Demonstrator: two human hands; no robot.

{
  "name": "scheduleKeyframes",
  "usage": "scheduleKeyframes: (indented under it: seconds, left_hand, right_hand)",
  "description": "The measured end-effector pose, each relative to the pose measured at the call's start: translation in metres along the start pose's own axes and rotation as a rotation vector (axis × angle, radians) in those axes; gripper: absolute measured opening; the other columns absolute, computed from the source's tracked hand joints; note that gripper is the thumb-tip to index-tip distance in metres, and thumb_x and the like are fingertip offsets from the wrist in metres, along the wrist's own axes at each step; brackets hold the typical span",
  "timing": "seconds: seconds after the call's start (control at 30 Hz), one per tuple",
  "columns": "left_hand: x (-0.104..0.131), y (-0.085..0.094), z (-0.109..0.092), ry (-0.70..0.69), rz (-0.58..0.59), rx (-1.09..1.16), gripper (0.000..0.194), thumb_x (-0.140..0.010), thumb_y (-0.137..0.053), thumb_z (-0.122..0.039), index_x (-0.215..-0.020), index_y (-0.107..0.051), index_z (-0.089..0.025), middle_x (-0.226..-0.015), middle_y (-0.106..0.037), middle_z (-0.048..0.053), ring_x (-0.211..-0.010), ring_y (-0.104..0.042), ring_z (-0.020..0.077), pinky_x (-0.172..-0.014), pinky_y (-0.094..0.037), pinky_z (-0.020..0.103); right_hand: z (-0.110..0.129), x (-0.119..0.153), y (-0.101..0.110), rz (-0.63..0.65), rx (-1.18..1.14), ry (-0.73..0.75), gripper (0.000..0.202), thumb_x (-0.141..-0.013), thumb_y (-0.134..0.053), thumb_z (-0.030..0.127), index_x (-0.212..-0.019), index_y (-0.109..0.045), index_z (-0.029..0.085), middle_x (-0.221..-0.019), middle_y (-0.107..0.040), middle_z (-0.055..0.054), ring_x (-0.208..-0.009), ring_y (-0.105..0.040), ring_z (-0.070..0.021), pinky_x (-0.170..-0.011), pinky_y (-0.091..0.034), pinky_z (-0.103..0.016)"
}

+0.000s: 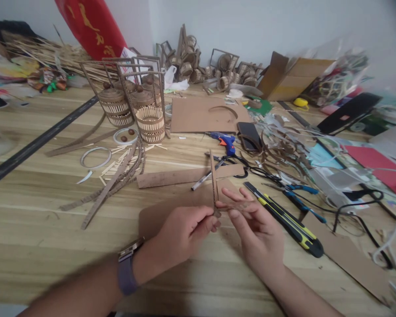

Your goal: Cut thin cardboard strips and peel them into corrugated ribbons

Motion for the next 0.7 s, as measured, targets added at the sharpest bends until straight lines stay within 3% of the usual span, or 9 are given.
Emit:
scheduleKeyframes:
  seconds: [0.2, 0.3, 0.43, 0.7]
  left_hand:
    - [-0.003, -0.004, 0.010, 0.133, 0.012, 0.245, 0.030, -0.094, -0.052, -0.042, -0.089, -0.065, -0.016, -0.083, -0.071, 0.004, -0.075, -0.065, 0.0170, -0.066, -0.048, 0.024]
    - [-0.003, -0.005, 0.014, 0.187, -0.021, 0.360, 0.029, -0.095, -0.050, -0.040, -0.089, -0.064, -0.016, -0.082, -0.071, 0.004, -0.073, -0.065, 0.0161, -0.064, -0.048, 0.023]
    - [0.000, -0.002, 0.014, 0.178, -0.070, 0.224, 0.027, -0.096, -0.048, -0.036, -0.086, -0.063, -0.017, -0.077, -0.070, 0.003, -0.071, -0.065, 0.0160, -0.063, -0.047, 0.023]
    - [0.006, -0.002, 0.000, 0.075, -0.021, 0.041, 0.029, -0.097, -0.046, -0.036, -0.082, -0.063, -0.018, -0.079, -0.072, 0.004, -0.071, -0.065, 0.0163, -0.064, -0.046, 0.024]
  right_hand:
    - [0.014, 0.005, -0.006, 0.030, 0.135, 0.193, 0.012, -0.091, -0.059, 0.016, -0.096, -0.058, 0.027, -0.091, -0.078, -0.001, -0.103, -0.071, -0.0229, -0.105, -0.040, -0.050]
    - [0.017, 0.006, -0.011, 0.062, 0.228, 0.243, 0.012, -0.090, -0.062, 0.022, -0.101, -0.059, 0.027, -0.098, -0.078, -0.002, -0.108, -0.069, -0.0244, -0.103, -0.040, -0.048]
    - [0.019, 0.004, -0.012, 0.052, 0.301, 0.259, 0.012, -0.089, -0.063, 0.021, -0.097, -0.062, 0.029, -0.099, -0.078, -0.001, -0.113, -0.067, -0.0252, -0.102, -0.039, -0.046]
    - [0.013, 0.005, -0.006, 0.013, 0.131, 0.137, 0.011, -0.091, -0.059, 0.017, -0.091, -0.056, 0.028, -0.089, -0.078, 0.001, -0.105, -0.070, -0.0242, -0.104, -0.039, -0.051]
Point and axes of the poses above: each hand's wrist, its own x-axis away from the middle knuckle, its own y-axis out of the back of the hand, z = x × y, the point moved 9 cm from there along -x, towards the middle knuckle
